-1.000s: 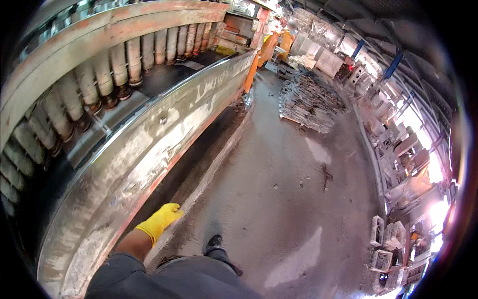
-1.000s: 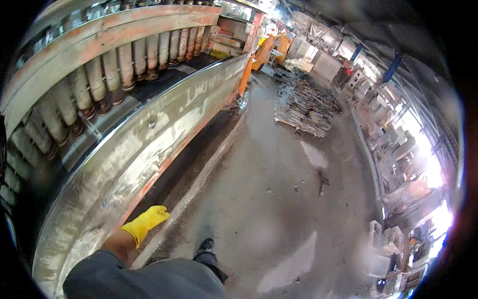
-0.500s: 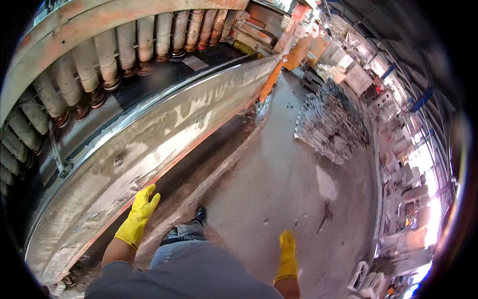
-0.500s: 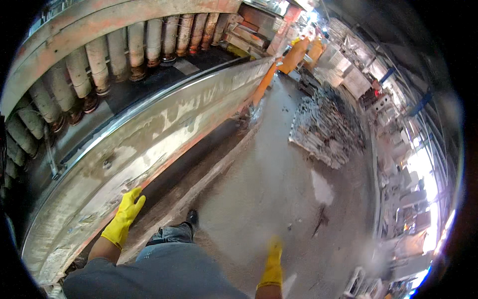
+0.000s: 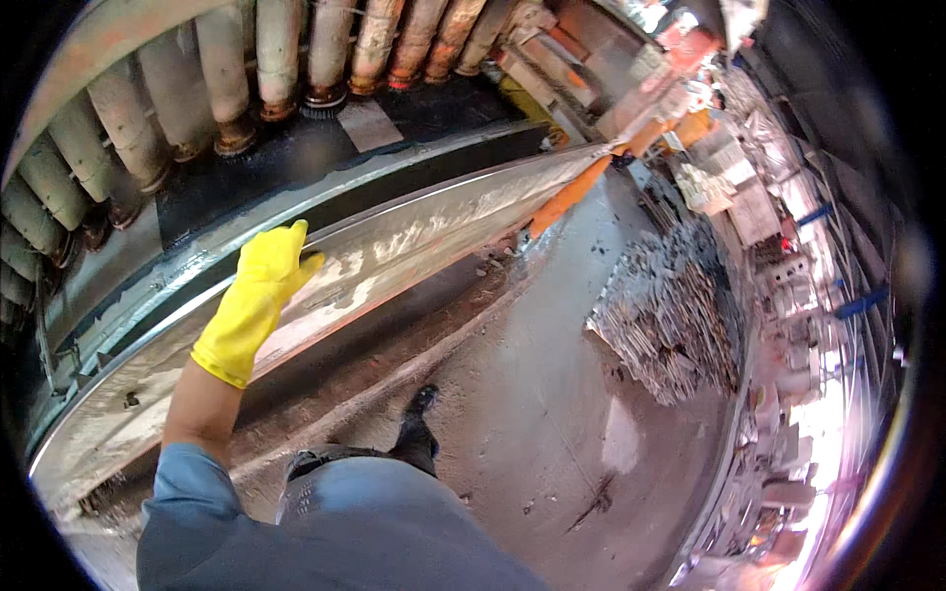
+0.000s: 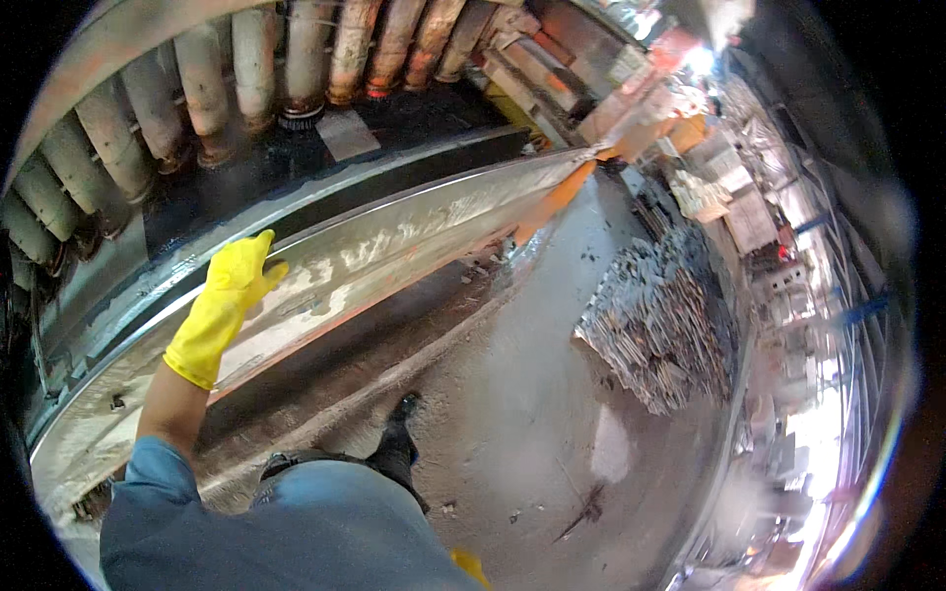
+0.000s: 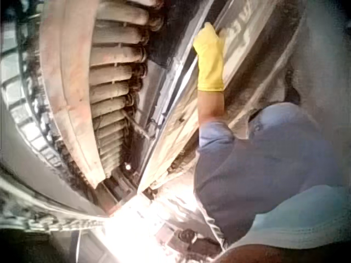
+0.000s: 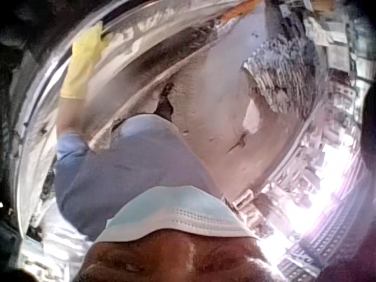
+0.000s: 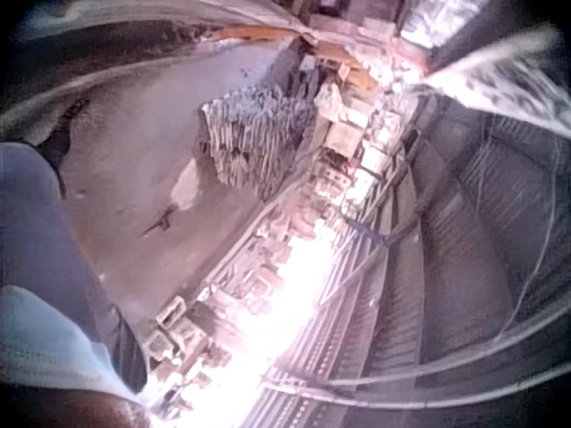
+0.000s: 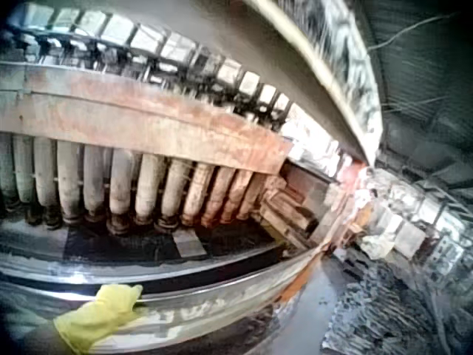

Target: The person picks up rectangular black material slabs from a workbench and a large cylindrical machine. They use a caliper to measure the dimensions of the slabs, then place them back into the machine or onto the bench. The person wears yellow gloves throughout the process.

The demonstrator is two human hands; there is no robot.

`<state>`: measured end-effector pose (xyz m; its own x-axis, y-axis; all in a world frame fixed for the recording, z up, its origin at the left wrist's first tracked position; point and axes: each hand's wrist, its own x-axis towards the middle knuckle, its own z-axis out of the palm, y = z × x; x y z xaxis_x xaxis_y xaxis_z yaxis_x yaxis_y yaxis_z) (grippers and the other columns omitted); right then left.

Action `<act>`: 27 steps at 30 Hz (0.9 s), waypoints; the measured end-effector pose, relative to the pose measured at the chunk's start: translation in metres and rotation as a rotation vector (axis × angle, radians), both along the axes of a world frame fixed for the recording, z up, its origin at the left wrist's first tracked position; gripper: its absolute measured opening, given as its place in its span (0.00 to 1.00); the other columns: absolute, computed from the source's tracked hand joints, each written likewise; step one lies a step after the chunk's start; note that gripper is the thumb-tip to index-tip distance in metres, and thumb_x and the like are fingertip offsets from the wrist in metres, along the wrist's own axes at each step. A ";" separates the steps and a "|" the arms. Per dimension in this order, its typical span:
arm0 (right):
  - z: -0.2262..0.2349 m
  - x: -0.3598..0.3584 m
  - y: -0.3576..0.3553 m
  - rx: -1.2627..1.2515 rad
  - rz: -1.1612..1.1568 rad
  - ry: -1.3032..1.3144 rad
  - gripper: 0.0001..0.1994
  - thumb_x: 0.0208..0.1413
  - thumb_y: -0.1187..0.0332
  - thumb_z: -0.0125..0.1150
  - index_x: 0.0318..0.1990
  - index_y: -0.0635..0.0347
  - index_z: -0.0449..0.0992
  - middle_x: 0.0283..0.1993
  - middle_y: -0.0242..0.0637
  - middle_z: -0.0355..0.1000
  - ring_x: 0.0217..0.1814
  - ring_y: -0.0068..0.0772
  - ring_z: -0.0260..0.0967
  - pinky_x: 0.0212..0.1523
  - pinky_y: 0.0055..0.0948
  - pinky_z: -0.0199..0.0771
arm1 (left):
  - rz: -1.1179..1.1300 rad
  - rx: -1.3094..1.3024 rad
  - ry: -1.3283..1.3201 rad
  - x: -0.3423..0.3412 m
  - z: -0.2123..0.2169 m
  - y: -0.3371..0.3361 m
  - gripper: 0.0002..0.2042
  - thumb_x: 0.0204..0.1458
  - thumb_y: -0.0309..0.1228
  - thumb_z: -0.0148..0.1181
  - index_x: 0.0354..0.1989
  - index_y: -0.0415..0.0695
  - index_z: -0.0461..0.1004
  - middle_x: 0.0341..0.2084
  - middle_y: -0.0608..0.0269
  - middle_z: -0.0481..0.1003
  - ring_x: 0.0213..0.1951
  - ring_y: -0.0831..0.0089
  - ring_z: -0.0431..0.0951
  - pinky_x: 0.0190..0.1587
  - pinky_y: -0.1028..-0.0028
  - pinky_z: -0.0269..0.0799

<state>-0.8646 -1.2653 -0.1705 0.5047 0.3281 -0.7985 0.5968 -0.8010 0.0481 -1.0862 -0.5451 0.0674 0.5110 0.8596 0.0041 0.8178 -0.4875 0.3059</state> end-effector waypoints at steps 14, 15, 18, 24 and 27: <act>0.244 0.484 0.771 1.468 0.330 -0.044 0.20 0.72 0.66 0.58 0.66 0.65 0.74 0.68 0.48 0.74 0.71 0.42 0.70 0.71 0.36 0.67 | 0.014 -0.114 -0.235 0.156 -0.021 0.145 0.29 0.60 0.40 0.67 0.68 0.41 0.72 0.64 0.45 0.74 0.66 0.52 0.73 0.69 0.59 0.65; 0.237 0.497 0.800 1.434 0.312 -0.014 0.20 0.71 0.66 0.59 0.65 0.64 0.75 0.67 0.48 0.75 0.70 0.42 0.71 0.70 0.35 0.67 | -0.003 -0.052 -0.252 0.180 -0.035 0.174 0.28 0.60 0.43 0.66 0.67 0.42 0.73 0.61 0.46 0.76 0.63 0.49 0.75 0.68 0.58 0.68; 0.210 0.539 0.859 1.273 0.489 -0.193 0.17 0.69 0.64 0.64 0.60 0.61 0.80 0.58 0.43 0.81 0.60 0.41 0.78 0.64 0.33 0.72 | -0.055 -0.004 -0.259 0.260 -0.106 0.273 0.33 0.56 0.44 0.71 0.67 0.41 0.71 0.60 0.43 0.77 0.63 0.47 0.75 0.66 0.58 0.71; 0.212 0.566 0.876 1.117 0.549 -0.069 0.15 0.64 0.69 0.69 0.57 0.59 0.82 0.48 0.40 0.84 0.47 0.40 0.82 0.51 0.34 0.78 | 0.113 -0.045 0.024 0.376 -0.199 0.380 0.52 0.47 0.59 0.74 0.78 0.52 0.56 0.78 0.45 0.53 0.76 0.43 0.54 0.77 0.52 0.48; 0.224 0.558 0.880 1.066 0.493 -0.026 0.15 0.64 0.71 0.67 0.57 0.60 0.81 0.45 0.44 0.84 0.47 0.42 0.82 0.51 0.35 0.78 | 0.063 0.057 0.136 0.394 -0.224 0.401 0.51 0.48 0.61 0.71 0.79 0.53 0.55 0.77 0.44 0.54 0.76 0.41 0.54 0.77 0.50 0.47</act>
